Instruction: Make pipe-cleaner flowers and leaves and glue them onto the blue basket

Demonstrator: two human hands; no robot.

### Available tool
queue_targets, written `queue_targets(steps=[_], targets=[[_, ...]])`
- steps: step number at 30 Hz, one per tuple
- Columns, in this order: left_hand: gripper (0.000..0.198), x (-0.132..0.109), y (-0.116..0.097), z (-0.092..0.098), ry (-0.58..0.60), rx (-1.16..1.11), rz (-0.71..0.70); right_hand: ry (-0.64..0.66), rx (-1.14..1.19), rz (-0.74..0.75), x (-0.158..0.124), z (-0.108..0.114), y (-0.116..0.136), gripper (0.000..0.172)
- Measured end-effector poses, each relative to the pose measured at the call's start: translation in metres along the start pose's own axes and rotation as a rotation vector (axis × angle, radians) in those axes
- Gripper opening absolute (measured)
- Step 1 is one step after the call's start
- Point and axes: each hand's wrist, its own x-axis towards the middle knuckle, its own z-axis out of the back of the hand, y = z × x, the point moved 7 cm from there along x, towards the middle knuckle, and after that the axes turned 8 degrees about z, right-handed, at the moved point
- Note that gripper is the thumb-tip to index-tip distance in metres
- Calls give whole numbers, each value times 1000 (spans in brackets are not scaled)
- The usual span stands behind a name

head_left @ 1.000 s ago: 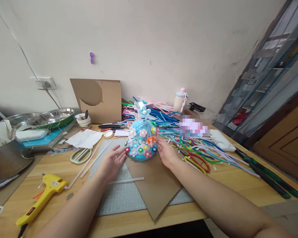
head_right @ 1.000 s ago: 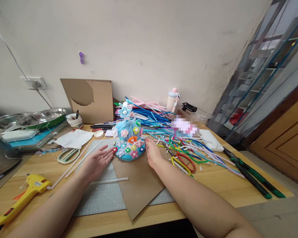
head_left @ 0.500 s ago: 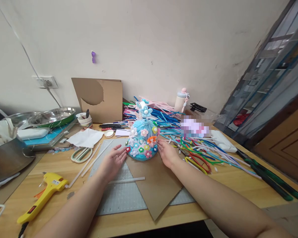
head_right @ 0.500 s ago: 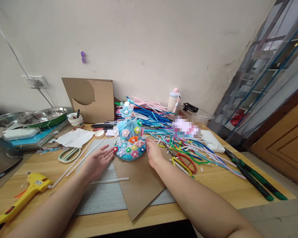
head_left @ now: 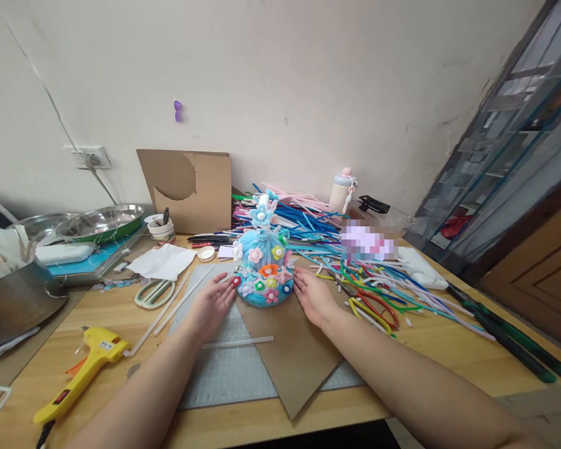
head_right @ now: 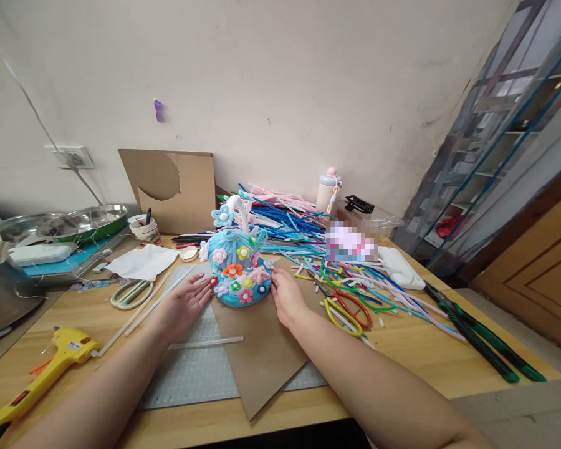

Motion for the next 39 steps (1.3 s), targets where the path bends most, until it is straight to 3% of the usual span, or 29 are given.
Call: queue_targets(steps=[10, 17, 27, 39], targets=[[44, 11, 2, 4, 20, 4, -19, -30, -1, 11, -14, 4, -5, 12], [57, 14, 5, -8, 93, 31, -3, -2, 10, -30, -29, -3, -8, 10], [49, -1, 4, -10, 44, -4, 25, -38, -30, -45, -14, 3, -2, 15], [44, -18, 14, -20, 65, -33, -19, 98, -91, -82, 12, 2, -3, 14]])
